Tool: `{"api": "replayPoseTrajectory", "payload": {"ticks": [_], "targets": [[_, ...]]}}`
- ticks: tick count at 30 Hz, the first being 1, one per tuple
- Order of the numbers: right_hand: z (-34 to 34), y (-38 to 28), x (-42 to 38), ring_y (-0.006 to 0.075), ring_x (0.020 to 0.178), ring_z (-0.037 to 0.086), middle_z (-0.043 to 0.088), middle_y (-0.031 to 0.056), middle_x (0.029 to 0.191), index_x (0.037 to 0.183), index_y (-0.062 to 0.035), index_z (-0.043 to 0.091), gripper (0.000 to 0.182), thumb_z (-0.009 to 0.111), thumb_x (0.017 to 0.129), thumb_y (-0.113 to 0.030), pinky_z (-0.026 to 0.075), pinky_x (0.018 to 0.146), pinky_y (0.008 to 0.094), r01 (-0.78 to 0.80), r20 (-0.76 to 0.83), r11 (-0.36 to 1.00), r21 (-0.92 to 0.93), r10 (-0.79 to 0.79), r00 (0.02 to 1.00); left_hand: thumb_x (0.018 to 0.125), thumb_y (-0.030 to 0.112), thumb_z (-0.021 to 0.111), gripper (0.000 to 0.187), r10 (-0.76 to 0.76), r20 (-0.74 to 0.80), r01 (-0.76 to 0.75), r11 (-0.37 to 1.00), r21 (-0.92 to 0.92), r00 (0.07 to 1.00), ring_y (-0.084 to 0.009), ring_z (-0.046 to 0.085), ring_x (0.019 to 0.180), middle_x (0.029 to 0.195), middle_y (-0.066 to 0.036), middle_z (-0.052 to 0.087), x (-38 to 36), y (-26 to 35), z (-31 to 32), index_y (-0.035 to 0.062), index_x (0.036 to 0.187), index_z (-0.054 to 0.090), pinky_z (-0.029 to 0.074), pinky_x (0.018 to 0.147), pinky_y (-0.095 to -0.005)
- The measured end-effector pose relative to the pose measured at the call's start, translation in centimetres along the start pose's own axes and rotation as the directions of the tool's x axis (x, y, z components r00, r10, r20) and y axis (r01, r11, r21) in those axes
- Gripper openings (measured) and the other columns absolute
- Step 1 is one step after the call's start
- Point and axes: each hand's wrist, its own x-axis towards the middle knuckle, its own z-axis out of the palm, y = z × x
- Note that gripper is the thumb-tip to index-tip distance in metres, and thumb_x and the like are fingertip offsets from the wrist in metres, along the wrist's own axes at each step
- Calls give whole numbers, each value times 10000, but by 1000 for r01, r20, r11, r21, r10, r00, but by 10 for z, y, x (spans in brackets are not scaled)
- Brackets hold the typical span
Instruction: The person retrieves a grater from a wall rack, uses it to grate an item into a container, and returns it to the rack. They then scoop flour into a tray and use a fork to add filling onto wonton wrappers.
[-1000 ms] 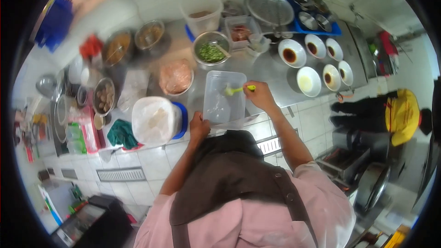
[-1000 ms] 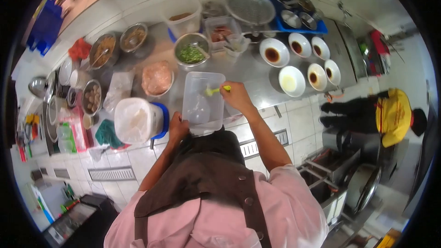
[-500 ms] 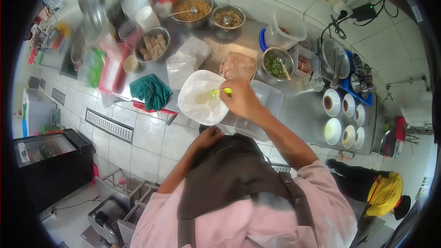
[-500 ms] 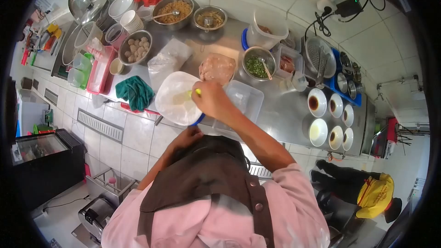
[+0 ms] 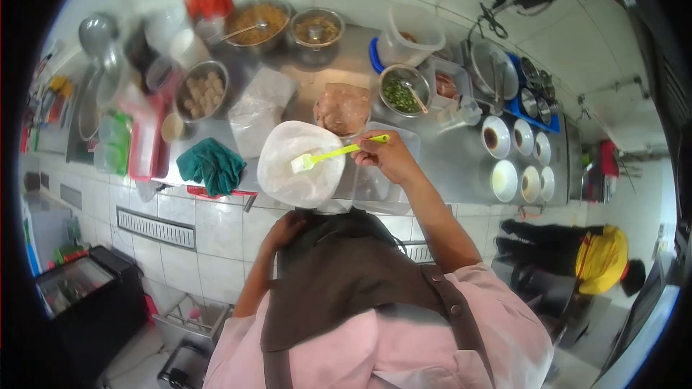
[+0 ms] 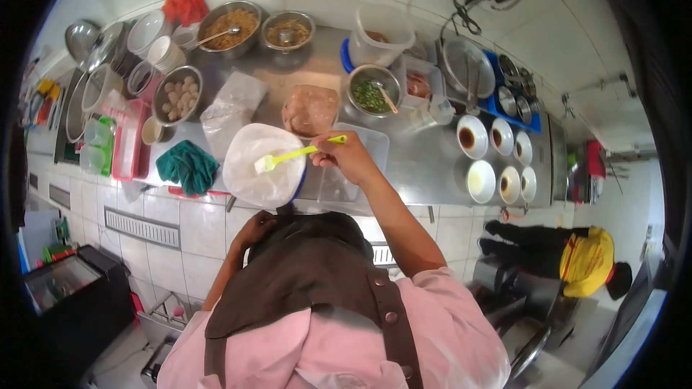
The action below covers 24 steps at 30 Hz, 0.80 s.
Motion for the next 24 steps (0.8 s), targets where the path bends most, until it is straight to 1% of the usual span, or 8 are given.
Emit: {"api": "replayPoseTrajectory", "payload": {"ticks": [7, 9, 10, 12, 17, 19, 21, 24], "targets": [[-91, 11, -59, 142, 590, 607, 663, 123, 755, 935, 40, 648, 162, 634, 894, -116, 460, 530, 241, 114, -245, 957, 265, -48, 968, 909, 239, 607, 342, -86, 50, 82, 994, 75, 995, -232, 654, 970, 1042, -183, 681, 29, -118, -1, -23, 1127, 615, 517, 811, -339], [-128, 21, -74, 151, 602, 617, 665, 126, 756, 944, 48, 650, 176, 625, 890, -118, 473, 549, 240, 113, -303, 985, 130, -69, 951, 915, 186, 585, 294, 431, 273, -507, 667, 546, 860, -207, 661, 898, 1015, -168, 688, 47, -192, 0, -32, 1109, 617, 524, 778, -327], [-141, 28, -74, 159, 614, 627, 668, 129, 757, 952, 57, 652, 191, 617, 886, -119, 487, 569, 239, 95, -341, 995, -16, -94, 935, 915, 186, 585, 294, 427, 286, -512, 661, 548, 858, -207, 661, 898, 1015, -168, 688, 43, -186, 0, -32, 1109, 617, 524, 778, -327], [-152, 45, -69, 158, 600, 629, 672, 122, 750, 928, 39, 668, 184, 600, 885, -126, 489, 570, 259, 59, -399, 994, -95, -92, 912, 914, 143, 570, 262, 29, 162, -73, 960, 271, 986, -191, 662, 824, 973, -149, 688, 27, -178, 2, -44, 1094, 610, 527, 739, -311], [-124, 30, -73, 262, 691, 671, 688, 174, 807, 929, 0, 680, 175, 598, 849, -132, 520, 671, 356, -58, -232, 721, -691, -146, 962, 900, 107, 565, 212, 194, 77, -205, 960, 189, 978, -189, 666, 762, 892, -115, 671, 41, -230, 6, -38, 1051, 596, 515, 628, -289], [-124, 32, -72, 320, 736, 674, 686, 197, 828, 935, 1, 681, 179, 604, 836, -127, 521, 702, 379, -20, -154, 585, -811, -180, 972, 898, 101, 546, 195, 42, -66, -39, 998, 43, 997, -176, 668, 742, 898, -111, 668, 37, -215, 11, -19, 1043, 593, 493, 577, -283], [-123, 32, -65, 397, 837, 634, 670, 219, 867, 939, -16, 687, 182, 613, 820, -131, 505, 765, 415, 186, -51, 414, -891, -499, 865, 877, 85, 586, 143, -120, -109, 106, 986, -126, 987, -181, 660, 724, 878, -112, 663, 24, -176, 18, -12, 979, 612, 514, 595, -295], [-111, 18, -69, 405, 870, 619, 661, 220, 892, 935, -16, 681, 175, 621, 815, -128, 496, 788, 433, 171, 86, 511, -842, -186, 979, 878, 93, 619, 138, -293, -129, 245, 924, -295, 947, -144, 639, 671, 844, -83, 646, 12, -159, 24, -14, 963, 605, 526, 571, -282]]}}
